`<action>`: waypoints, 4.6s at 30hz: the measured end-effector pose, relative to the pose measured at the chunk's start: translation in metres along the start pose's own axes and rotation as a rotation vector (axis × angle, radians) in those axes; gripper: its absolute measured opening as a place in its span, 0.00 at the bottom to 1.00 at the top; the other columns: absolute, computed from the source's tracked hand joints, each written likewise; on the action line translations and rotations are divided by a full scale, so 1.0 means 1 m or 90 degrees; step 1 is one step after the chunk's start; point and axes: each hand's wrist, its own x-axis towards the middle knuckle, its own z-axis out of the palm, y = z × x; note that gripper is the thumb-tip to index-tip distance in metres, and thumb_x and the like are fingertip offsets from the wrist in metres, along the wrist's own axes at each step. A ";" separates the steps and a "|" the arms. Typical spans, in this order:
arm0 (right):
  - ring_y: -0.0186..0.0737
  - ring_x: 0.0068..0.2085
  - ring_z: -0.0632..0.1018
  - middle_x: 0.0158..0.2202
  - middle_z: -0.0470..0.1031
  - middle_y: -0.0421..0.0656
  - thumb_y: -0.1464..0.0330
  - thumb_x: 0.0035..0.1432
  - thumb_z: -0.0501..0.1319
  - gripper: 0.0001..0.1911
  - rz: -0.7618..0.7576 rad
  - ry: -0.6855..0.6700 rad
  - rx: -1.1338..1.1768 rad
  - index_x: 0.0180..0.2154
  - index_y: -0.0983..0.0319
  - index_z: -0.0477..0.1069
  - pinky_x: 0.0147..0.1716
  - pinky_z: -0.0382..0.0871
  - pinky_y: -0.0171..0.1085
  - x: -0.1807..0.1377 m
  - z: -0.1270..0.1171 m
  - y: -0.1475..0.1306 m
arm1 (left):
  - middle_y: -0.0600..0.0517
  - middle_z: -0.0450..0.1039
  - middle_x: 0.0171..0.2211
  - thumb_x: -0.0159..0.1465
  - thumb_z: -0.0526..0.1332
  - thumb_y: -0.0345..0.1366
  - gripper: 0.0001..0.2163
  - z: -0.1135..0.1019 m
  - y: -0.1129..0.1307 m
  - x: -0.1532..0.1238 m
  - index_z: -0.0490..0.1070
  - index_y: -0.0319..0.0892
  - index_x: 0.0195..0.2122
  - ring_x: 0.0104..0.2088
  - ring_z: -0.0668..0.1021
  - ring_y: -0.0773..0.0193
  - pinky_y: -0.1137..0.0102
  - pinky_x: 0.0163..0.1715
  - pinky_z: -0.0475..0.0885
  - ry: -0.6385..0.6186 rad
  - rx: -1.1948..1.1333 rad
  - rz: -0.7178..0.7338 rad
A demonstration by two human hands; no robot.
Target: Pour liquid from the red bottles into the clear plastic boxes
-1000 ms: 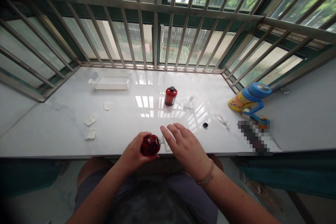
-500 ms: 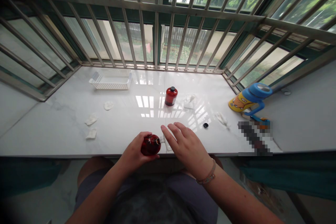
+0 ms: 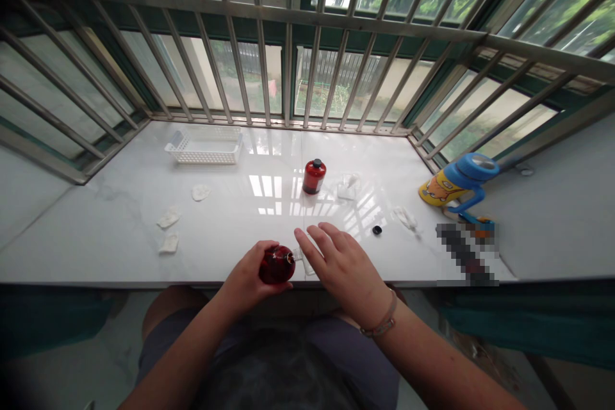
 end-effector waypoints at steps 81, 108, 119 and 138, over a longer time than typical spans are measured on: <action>0.57 0.61 0.73 0.61 0.76 0.54 0.75 0.72 0.58 0.26 -0.114 -0.012 -0.093 0.68 0.65 0.67 0.53 0.72 0.51 0.025 -0.021 0.008 | 0.50 0.76 0.57 0.51 0.83 0.42 0.39 -0.002 -0.003 0.001 0.66 0.51 0.60 0.56 0.80 0.50 0.55 0.58 0.76 0.005 -0.035 -0.021; 0.58 0.59 0.74 0.60 0.76 0.54 0.75 0.72 0.58 0.26 -0.157 -0.006 -0.107 0.69 0.67 0.67 0.51 0.72 0.52 0.033 -0.029 0.012 | 0.49 0.75 0.58 0.51 0.83 0.44 0.39 -0.002 -0.004 0.001 0.65 0.51 0.61 0.56 0.79 0.49 0.54 0.59 0.76 0.002 -0.042 -0.029; 0.58 0.61 0.73 0.61 0.76 0.53 0.75 0.73 0.57 0.26 -0.165 -0.016 -0.116 0.70 0.66 0.66 0.53 0.72 0.53 0.034 -0.030 0.014 | 0.50 0.76 0.57 0.51 0.83 0.43 0.39 -0.002 -0.003 0.001 0.65 0.51 0.60 0.55 0.80 0.50 0.55 0.57 0.76 0.006 -0.037 -0.024; 0.58 0.62 0.73 0.62 0.75 0.55 0.74 0.73 0.57 0.27 -0.181 -0.020 -0.109 0.70 0.67 0.65 0.54 0.72 0.54 0.037 -0.036 0.016 | 0.48 0.76 0.58 0.51 0.82 0.45 0.38 -0.003 0.001 0.002 0.67 0.50 0.60 0.56 0.80 0.48 0.53 0.58 0.77 0.008 -0.041 -0.036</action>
